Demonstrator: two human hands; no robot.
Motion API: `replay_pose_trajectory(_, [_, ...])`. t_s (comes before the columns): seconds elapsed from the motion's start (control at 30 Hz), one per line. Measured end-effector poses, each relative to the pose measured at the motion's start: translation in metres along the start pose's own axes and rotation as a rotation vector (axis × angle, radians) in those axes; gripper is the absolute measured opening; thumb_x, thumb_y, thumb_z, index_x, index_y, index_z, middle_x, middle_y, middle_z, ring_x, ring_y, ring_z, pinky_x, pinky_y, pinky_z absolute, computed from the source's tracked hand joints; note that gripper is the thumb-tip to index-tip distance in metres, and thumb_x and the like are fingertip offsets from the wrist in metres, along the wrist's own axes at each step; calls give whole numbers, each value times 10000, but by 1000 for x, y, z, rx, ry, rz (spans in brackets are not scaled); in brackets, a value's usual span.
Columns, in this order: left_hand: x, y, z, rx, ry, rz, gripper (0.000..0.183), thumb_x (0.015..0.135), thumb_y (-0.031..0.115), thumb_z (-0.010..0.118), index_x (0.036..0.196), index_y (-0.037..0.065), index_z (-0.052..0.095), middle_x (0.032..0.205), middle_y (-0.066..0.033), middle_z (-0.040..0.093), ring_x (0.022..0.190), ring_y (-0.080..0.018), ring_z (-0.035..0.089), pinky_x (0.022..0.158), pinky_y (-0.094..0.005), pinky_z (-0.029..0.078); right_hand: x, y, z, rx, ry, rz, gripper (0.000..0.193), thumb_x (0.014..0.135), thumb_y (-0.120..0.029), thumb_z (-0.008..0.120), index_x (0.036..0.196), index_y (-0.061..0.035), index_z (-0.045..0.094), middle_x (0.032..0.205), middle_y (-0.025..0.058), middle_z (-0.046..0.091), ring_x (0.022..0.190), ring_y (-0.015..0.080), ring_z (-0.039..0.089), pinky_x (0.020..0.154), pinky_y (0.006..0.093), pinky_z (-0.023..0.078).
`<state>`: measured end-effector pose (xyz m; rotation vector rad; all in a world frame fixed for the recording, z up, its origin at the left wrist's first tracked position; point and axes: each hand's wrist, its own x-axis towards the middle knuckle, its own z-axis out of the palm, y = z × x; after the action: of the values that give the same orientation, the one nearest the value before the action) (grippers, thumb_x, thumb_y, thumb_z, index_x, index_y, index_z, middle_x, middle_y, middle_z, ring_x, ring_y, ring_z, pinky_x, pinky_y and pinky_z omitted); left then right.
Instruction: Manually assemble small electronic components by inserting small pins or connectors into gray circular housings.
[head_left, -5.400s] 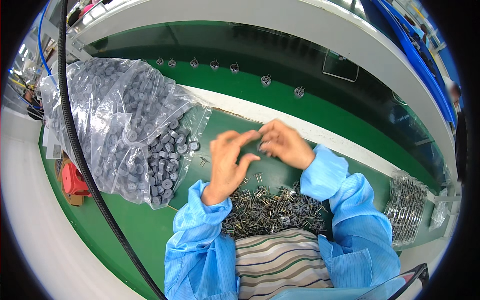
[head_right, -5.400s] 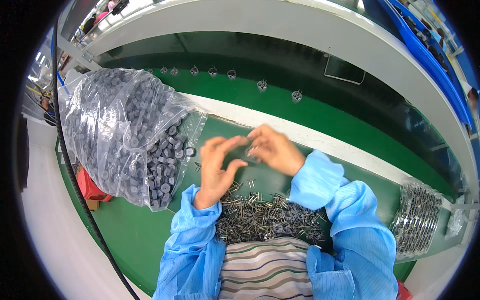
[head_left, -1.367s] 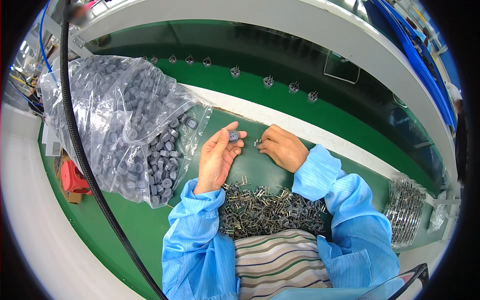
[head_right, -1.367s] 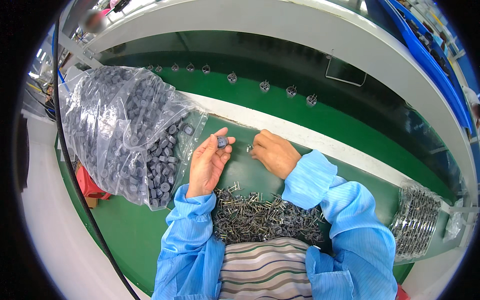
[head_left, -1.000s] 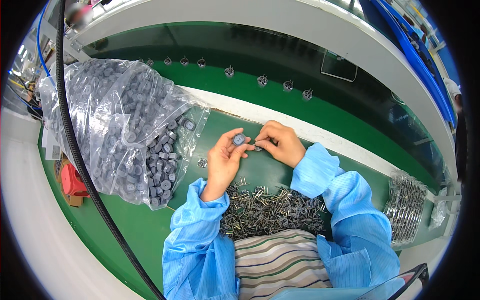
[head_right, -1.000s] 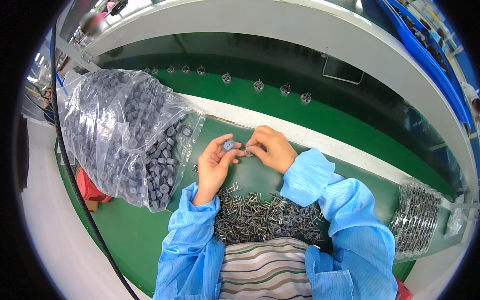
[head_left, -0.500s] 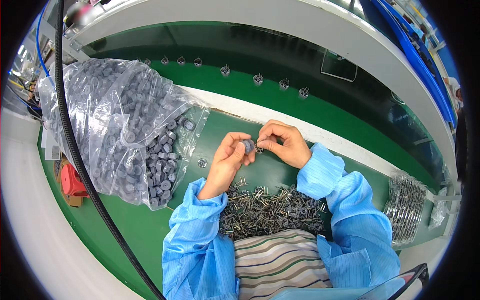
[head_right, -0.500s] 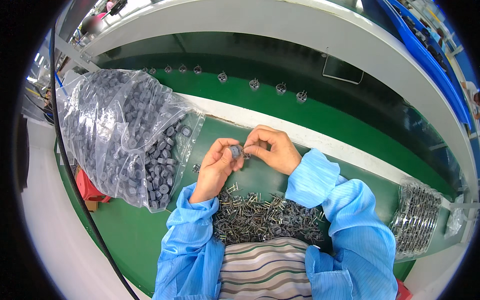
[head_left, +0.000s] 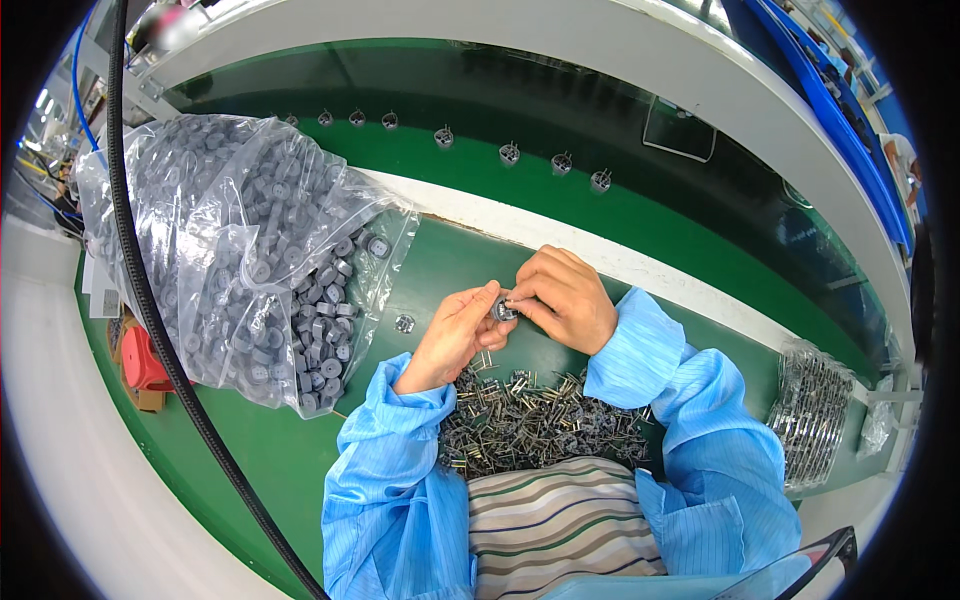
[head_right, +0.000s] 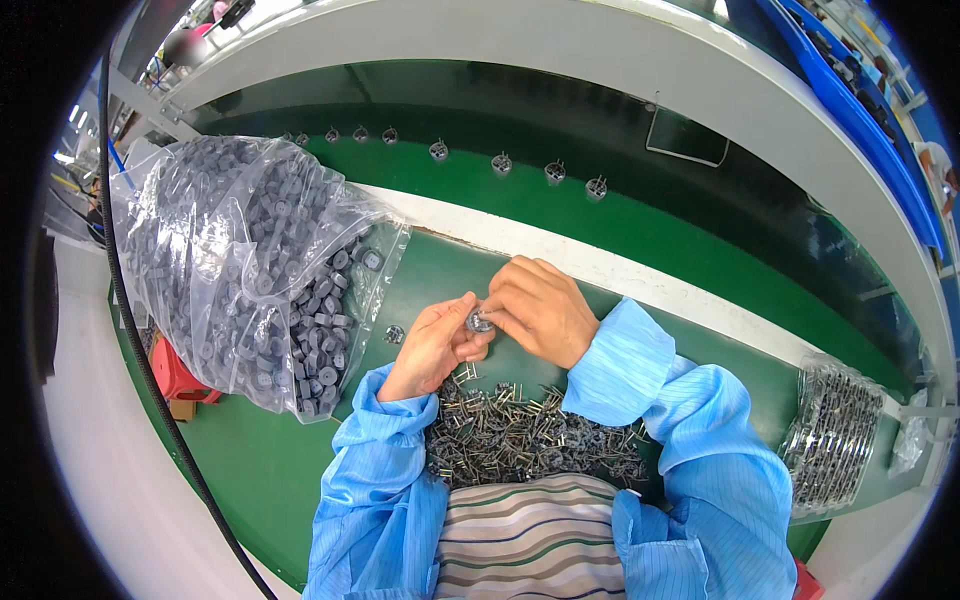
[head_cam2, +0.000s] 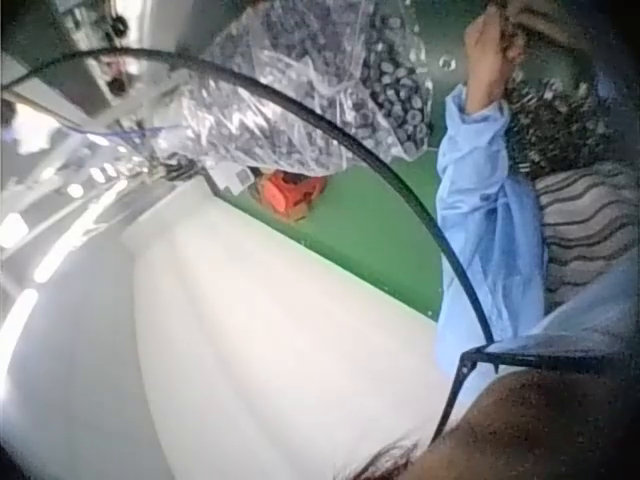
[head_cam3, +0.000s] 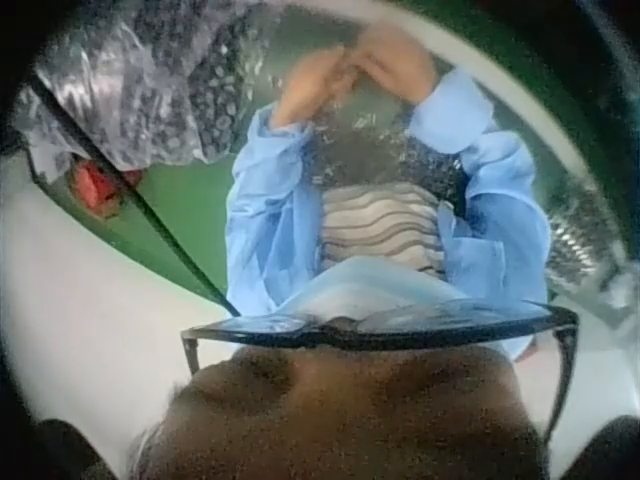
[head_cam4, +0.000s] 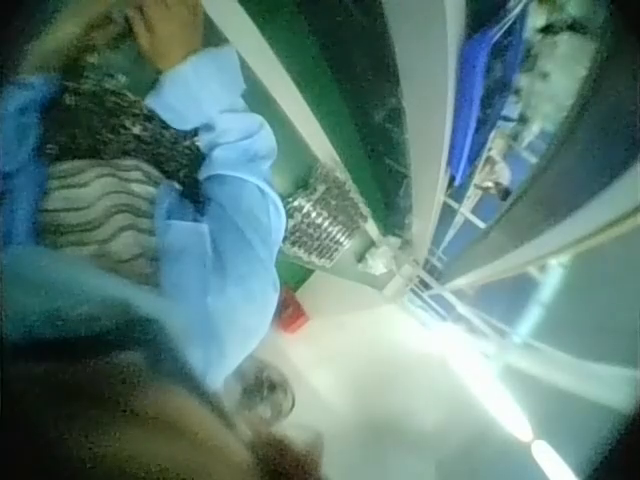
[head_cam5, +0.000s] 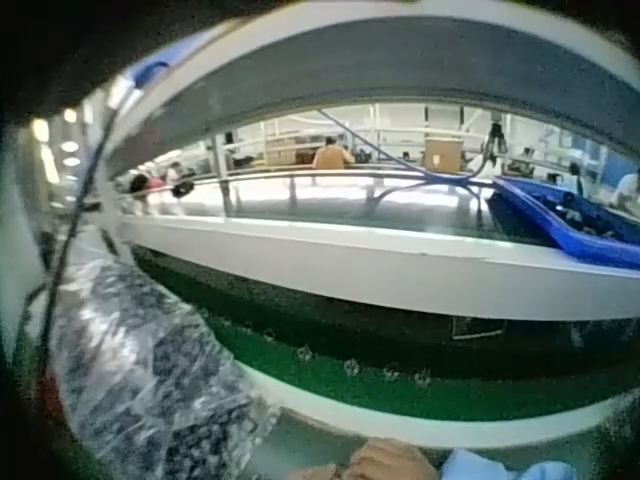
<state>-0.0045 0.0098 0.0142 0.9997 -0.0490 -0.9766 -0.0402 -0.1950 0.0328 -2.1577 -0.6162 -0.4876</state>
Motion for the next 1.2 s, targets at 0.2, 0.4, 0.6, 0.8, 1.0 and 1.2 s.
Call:
replay_pose_trajectory(0.2, [0,0,2,-6,-5,-87,341,1115,308,458,993,16,586,730,-24,492,598,-85,358,579,-273,354,-2,-1,2,28,-50,-46,212,751,-63,791,895,-66,636,919,77,603,855,273,606,720,381,470])
replay_pose_trajectory(0.4, [2,-6,-3,1,-12,-74,370,1111,351,471,1014,20,605,715,-8,495,591,-70,376,553,-257,340,-2,-4,2,-88,-111,-114,235,758,-52,780,930,-52,620,946,87,593,888,282,604,758,394,487])
replay_pose_trajectory(0.6, [2,-5,10,40,79,1,277,1120,291,450,1163,38,555,790,-13,508,664,-84,432,604,-260,383,-5,-9,9,176,-63,225,213,813,-38,755,978,-35,620,933,102,618,879,308,635,759,395,522])
replay_pose_trajectory(0.8, [-12,-5,-5,372,177,423,199,1100,191,482,1214,36,532,910,-64,634,687,-94,528,632,-251,448,3,21,-16,184,23,399,189,847,32,718,1030,4,679,878,110,677,802,184,678,739,303,535])
replay_pose_trajectory(1.0, [-55,21,-38,1278,789,681,273,878,11,696,1145,-19,641,1259,-199,588,1147,-380,568,992,-445,463,-31,158,-105,-485,408,429,112,847,-50,740,957,-28,736,933,128,693,865,327,668,794,395,547])
replay_pose_trajectory(1.2, [-23,24,-60,1632,813,698,645,890,163,753,1436,-23,465,1556,-289,356,1409,-480,369,1148,-555,318,-43,182,-112,-841,394,481,131,839,-105,760,959,-55,742,989,122,674,969,328,622,841,416,528])
